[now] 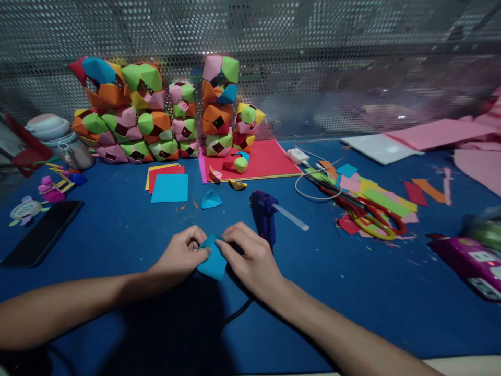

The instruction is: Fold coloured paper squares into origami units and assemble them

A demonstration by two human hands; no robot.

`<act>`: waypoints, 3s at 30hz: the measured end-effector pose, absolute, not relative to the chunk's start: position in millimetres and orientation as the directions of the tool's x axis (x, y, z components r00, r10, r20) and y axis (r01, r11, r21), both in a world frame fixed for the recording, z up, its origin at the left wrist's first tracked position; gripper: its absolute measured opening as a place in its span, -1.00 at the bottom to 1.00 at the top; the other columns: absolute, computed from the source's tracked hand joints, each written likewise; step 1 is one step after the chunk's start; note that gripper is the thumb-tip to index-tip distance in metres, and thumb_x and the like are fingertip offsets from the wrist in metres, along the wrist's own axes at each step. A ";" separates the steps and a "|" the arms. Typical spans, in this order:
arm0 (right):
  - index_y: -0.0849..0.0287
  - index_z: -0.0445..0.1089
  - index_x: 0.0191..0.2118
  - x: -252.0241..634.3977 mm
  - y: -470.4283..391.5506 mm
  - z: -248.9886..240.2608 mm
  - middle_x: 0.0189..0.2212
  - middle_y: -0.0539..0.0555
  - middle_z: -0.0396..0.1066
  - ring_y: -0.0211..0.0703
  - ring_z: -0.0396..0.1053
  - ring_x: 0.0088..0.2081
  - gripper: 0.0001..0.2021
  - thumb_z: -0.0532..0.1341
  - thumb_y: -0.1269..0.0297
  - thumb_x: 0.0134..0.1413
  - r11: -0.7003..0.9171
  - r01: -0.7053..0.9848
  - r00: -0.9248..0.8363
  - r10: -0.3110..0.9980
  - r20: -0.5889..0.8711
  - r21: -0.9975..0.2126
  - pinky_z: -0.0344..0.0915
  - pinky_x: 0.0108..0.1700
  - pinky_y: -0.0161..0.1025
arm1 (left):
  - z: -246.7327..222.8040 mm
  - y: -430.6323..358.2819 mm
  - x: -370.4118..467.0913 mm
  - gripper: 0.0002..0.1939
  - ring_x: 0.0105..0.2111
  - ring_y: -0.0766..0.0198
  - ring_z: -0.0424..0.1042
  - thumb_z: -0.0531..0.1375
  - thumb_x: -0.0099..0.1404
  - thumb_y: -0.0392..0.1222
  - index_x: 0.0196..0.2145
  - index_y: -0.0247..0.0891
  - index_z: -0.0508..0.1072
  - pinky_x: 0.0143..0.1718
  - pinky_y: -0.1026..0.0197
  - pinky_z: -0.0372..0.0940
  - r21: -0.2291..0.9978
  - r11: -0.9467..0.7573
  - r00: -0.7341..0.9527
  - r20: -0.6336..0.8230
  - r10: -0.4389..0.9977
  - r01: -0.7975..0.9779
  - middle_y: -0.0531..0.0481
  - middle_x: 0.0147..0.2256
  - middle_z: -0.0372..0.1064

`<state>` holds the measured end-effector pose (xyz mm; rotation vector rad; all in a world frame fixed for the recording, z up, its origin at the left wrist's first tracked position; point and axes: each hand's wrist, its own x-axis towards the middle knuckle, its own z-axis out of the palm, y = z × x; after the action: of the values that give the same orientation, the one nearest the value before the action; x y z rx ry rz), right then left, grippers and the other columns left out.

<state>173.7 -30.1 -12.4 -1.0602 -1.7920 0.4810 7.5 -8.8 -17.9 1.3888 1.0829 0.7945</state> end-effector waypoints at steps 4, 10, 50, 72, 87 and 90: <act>0.15 0.41 -0.28 176.7 -31.1 -10.4 -0.36 0.11 0.40 -0.16 0.38 -0.28 -0.88 0.15 0.45 0.10 0.607 0.453 -0.189 0.781 0.595 -0.653 0.33 -0.26 -0.21 | -16.8 -8.2 8.7 -0.87 -0.58 0.45 0.08 0.12 -0.01 -0.33 -0.55 -0.24 0.16 -0.55 0.37 0.02 0.988 0.082 0.353 -0.124 0.927 0.131 0.18 -0.60 0.11; 0.13 0.46 -0.28 179.7 -33.3 -1.8 -0.31 0.13 0.42 -0.11 0.39 -0.25 -0.83 0.14 0.24 0.13 0.397 0.377 -0.085 0.915 0.395 -0.837 0.32 -0.20 -0.17 | -16.1 -9.0 7.9 -0.87 -0.57 0.44 0.10 0.13 0.01 -0.32 -0.54 -0.25 0.18 -0.53 0.37 0.03 0.989 0.076 0.338 -0.117 0.934 0.130 0.17 -0.59 0.11; 0.18 0.44 -0.42 181.6 -25.5 3.0 -0.51 -0.03 0.38 -0.28 0.25 -0.46 -0.79 0.22 0.13 -0.01 -0.021 0.357 -0.251 0.961 -0.117 -0.934 0.15 -0.41 -0.32 | -18.2 -9.1 7.8 -0.88 -0.56 0.44 0.06 0.16 0.05 -0.27 -0.50 -0.26 0.23 -0.54 0.36 -0.02 0.985 0.076 0.428 -0.136 0.894 0.154 0.15 -0.57 0.10; 0.18 0.40 -0.54 174.6 -33.4 -3.2 -0.56 -0.03 0.28 -0.28 0.24 -0.49 -0.81 0.23 0.22 0.00 0.161 0.355 -0.147 0.982 0.115 -0.921 0.15 -0.43 -0.30 | -11.5 -10.6 9.8 -0.82 -0.61 0.50 -0.02 0.17 -0.05 -0.35 -0.45 -0.27 0.22 -0.59 0.39 -0.11 0.972 0.218 0.489 -0.230 0.841 0.083 0.24 -0.63 0.04; 0.17 0.45 -0.35 175.1 -32.4 -1.0 -0.43 0.04 0.37 -0.22 0.31 -0.39 -0.82 0.17 0.20 0.08 0.226 0.393 -0.191 0.968 0.161 -0.891 0.22 -0.38 -0.28 | -11.9 -7.0 9.5 -0.83 -0.63 0.49 0.06 0.21 0.03 -0.21 -0.47 -0.27 0.25 -0.60 0.39 -0.02 0.979 0.184 0.376 -0.205 0.904 0.091 0.21 -0.63 0.09; 0.18 0.45 -0.42 176.7 -31.4 -1.8 -0.50 0.01 0.35 -0.25 0.30 -0.44 -0.83 0.17 0.25 0.09 0.265 0.412 -0.180 0.962 0.207 -0.872 0.22 -0.40 -0.29 | -10.9 -6.7 9.7 -0.84 -0.63 0.48 0.09 0.22 0.03 -0.23 -0.47 -0.27 0.26 -0.59 0.39 0.00 0.973 0.206 0.351 -0.230 0.908 0.103 0.21 -0.64 0.10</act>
<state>176.7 -31.4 -1.8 -1.2638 -1.7374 0.8682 9.7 -6.7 -10.9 1.2417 1.0768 0.7466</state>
